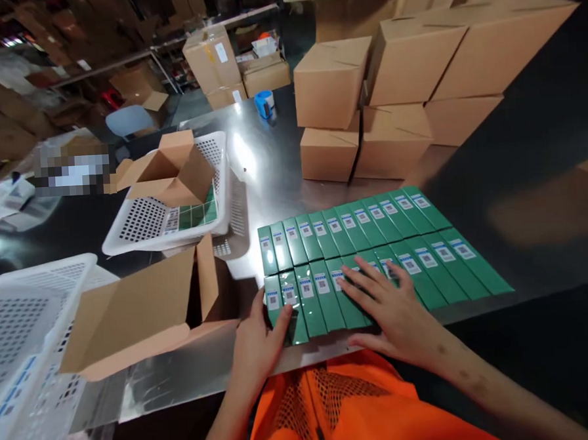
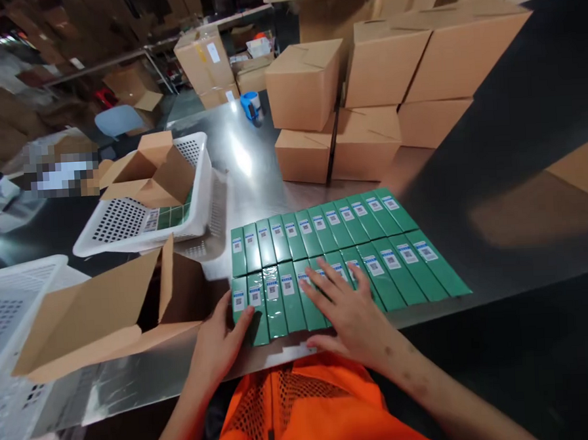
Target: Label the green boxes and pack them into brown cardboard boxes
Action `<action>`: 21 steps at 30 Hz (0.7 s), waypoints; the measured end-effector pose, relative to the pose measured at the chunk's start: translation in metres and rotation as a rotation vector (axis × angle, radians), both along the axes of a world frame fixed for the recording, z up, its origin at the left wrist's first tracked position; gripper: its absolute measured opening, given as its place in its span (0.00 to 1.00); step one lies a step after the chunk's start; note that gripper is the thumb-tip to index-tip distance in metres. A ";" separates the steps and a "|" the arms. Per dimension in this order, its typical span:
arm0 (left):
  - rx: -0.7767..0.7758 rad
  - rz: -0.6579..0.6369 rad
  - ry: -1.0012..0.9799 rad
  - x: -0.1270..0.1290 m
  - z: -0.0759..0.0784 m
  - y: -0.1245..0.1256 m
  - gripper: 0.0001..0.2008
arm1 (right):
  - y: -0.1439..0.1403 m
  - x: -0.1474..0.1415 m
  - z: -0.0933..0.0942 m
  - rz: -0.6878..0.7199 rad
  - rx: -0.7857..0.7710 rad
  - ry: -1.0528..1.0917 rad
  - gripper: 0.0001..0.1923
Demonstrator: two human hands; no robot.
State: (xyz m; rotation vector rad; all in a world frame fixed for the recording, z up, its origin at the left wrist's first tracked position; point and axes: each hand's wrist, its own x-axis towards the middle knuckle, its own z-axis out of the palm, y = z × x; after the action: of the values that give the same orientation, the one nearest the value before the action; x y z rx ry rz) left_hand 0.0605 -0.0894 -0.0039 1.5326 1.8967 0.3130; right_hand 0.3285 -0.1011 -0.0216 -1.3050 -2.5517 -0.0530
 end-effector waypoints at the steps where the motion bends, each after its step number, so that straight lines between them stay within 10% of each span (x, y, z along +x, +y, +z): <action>1: 0.019 -0.007 0.012 0.004 0.000 0.001 0.33 | -0.001 -0.003 -0.002 0.015 0.013 -0.011 0.37; 16: -0.001 0.017 0.028 -0.014 -0.004 -0.031 0.27 | -0.018 -0.036 -0.002 0.109 -0.027 0.050 0.31; 21: -0.097 0.043 0.042 -0.023 -0.008 -0.036 0.33 | -0.005 0.042 0.022 -0.490 0.104 0.183 0.43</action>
State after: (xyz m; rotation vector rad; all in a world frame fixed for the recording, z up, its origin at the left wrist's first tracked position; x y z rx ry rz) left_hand 0.0374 -0.1256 -0.0116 1.4464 1.9501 0.2057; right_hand 0.3710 -0.1062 0.0008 -1.7688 -2.0017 -0.1527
